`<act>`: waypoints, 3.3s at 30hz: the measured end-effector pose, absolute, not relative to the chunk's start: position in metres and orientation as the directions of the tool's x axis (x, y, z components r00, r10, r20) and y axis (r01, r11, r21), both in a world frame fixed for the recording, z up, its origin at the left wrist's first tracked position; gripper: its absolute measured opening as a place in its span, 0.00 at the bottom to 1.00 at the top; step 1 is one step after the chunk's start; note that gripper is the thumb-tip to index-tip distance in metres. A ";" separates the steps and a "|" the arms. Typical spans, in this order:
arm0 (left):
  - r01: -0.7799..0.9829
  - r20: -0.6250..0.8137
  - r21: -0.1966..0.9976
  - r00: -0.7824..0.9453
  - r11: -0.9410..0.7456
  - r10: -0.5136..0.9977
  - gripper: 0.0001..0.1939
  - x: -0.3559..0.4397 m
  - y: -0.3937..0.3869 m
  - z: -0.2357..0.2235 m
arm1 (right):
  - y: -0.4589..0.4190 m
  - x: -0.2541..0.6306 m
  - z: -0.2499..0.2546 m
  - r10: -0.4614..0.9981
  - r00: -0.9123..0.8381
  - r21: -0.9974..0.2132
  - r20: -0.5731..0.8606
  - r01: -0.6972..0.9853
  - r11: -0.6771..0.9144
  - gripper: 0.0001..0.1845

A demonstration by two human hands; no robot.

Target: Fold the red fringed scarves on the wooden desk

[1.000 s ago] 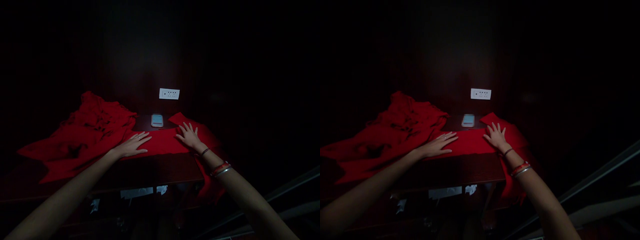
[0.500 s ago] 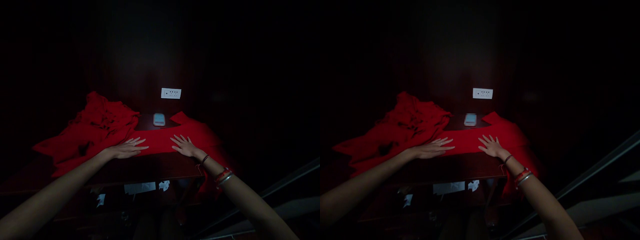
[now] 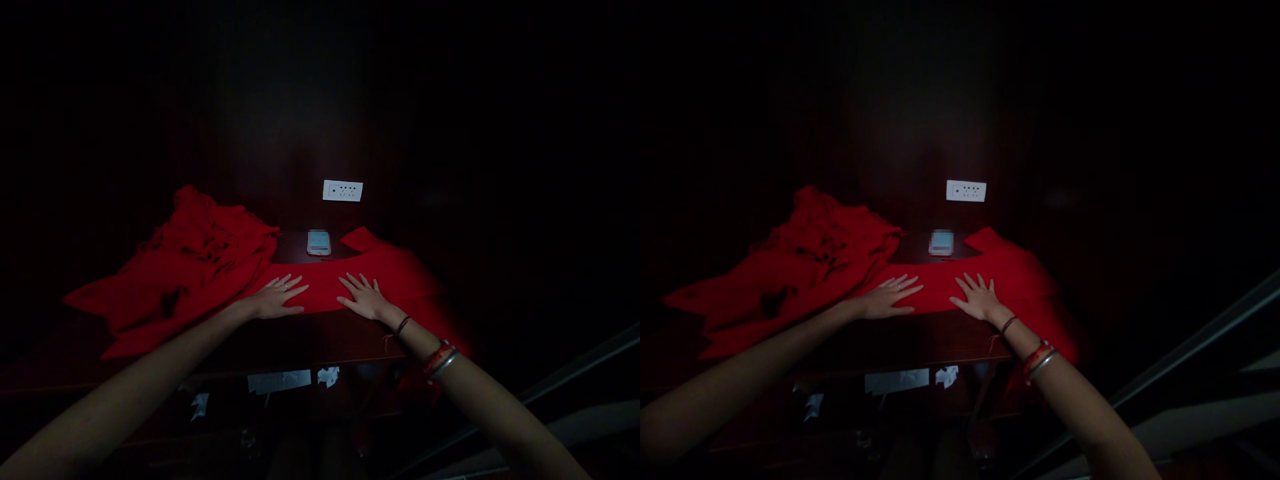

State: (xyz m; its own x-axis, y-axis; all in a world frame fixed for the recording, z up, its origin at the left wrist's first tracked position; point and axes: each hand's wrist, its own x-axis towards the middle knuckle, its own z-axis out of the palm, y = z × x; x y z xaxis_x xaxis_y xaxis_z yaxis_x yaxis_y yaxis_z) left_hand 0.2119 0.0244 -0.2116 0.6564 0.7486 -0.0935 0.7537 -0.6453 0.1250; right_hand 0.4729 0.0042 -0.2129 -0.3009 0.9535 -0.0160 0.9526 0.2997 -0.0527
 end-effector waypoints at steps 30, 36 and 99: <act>0.740 0.069 0.077 0.665 -0.669 0.744 0.28 0.201 0.044 -0.211 | 0.027 0.498 -0.201 0.967 -0.256 0.035 0.007 0.966 0.255 0.34; 0.771 0.107 0.078 0.623 -0.632 0.775 0.26 0.216 0.041 -0.209 | 0.026 0.461 -0.203 0.917 -0.398 -0.021 0.035 0.917 0.399 0.36; 0.604 0.214 -0.206 0.796 -0.770 0.567 0.10 0.220 0.012 -0.182 | 0.002 0.468 -0.204 0.584 -0.621 -0.117 0.523 0.626 0.771 0.11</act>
